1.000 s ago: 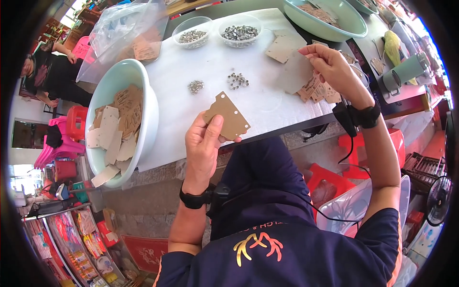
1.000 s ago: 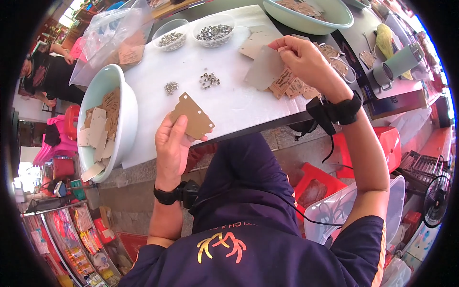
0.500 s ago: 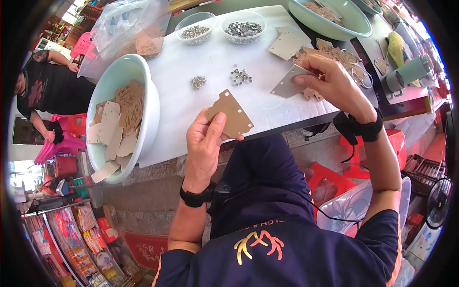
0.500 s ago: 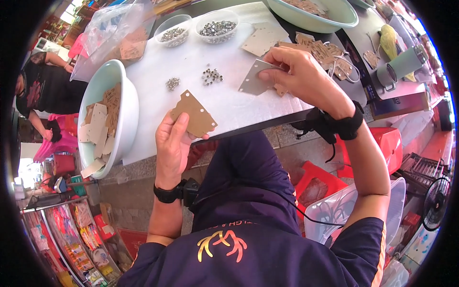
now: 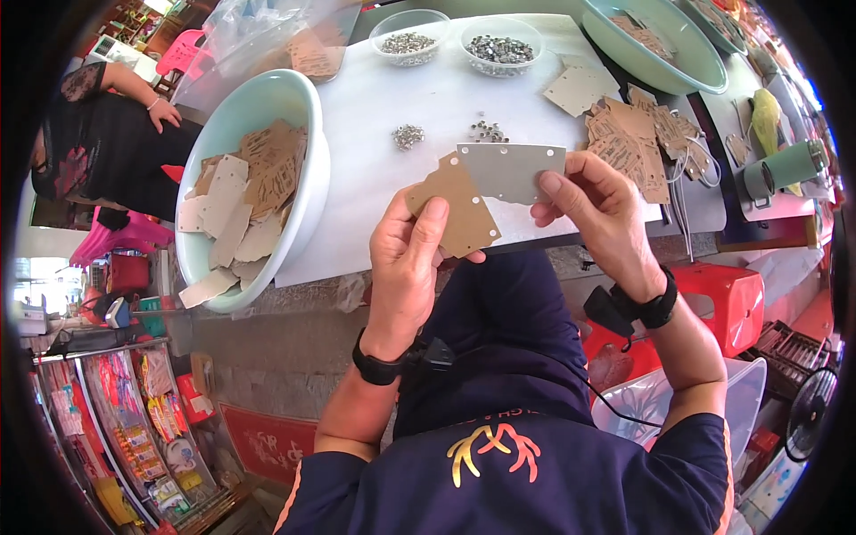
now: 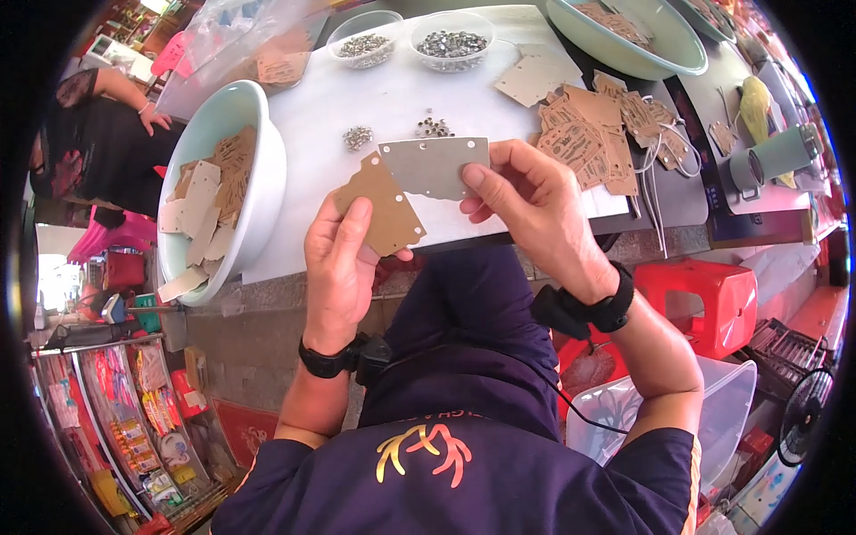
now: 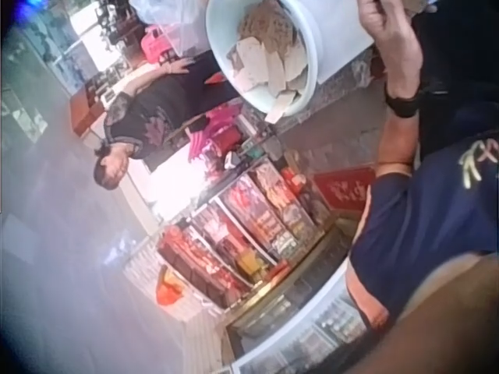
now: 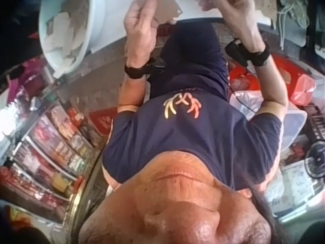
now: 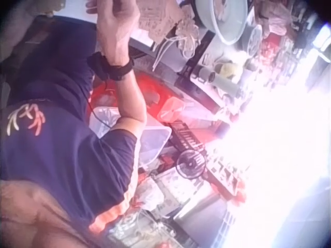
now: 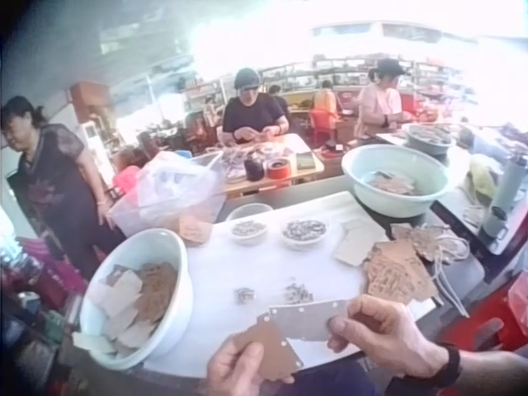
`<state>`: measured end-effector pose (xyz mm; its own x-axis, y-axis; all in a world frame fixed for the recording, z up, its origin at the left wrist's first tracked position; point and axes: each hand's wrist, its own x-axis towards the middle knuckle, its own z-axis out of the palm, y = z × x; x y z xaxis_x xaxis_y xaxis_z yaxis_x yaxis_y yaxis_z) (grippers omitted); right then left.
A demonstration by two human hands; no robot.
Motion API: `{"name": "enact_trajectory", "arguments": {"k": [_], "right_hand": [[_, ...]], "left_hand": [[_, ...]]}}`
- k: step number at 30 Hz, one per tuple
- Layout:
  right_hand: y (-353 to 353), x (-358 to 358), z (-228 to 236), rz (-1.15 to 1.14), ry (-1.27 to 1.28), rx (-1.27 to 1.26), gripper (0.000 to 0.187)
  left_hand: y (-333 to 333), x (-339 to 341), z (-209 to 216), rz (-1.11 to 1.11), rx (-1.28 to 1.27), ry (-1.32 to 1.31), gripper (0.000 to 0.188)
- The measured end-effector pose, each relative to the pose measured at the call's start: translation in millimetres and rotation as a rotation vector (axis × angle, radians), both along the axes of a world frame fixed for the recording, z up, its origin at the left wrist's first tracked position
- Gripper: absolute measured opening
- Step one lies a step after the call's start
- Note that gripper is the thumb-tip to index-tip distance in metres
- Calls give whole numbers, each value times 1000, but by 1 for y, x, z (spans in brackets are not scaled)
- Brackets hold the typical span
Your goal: Placing eyelets into pre-punched holes in shoe component labels.
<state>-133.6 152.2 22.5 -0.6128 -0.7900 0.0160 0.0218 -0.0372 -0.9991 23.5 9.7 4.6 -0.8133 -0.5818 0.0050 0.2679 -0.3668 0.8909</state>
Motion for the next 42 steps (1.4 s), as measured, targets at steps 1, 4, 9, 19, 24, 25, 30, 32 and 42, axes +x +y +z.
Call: {"name": "enact_trajectory", "arguments": {"k": [1,4,9,19,24,25,30,32,42], "right_hand": [[-2,5,-1,-27,-61,-12,18],[-6,16,-6,7,-192,-47,18],[-13,29,-15,22,-407,-153,18],[-20,44,-10,78,-464,-127,26],[-20,46,-12,126,-418,-152,31],[-20,47,-12,125,-418,-153,31],[-18,43,-11,94,-471,-121,33],[-16,41,-9,91,-467,-96,33],[-14,38,-5,159,-424,-128,33]], "left_hand": [[1,1,2,4,1,-15,23],[3,-1,-4,76,-7,18,23],[4,-3,-5,150,98,98,26],[8,-9,-10,250,22,95,28],[6,-6,-10,287,-165,-1,27],[6,-6,-9,293,-168,-27,27],[-1,-4,-8,370,-319,79,29],[-7,4,1,488,-792,58,27],[-14,0,8,370,-1604,-78,38]]}}
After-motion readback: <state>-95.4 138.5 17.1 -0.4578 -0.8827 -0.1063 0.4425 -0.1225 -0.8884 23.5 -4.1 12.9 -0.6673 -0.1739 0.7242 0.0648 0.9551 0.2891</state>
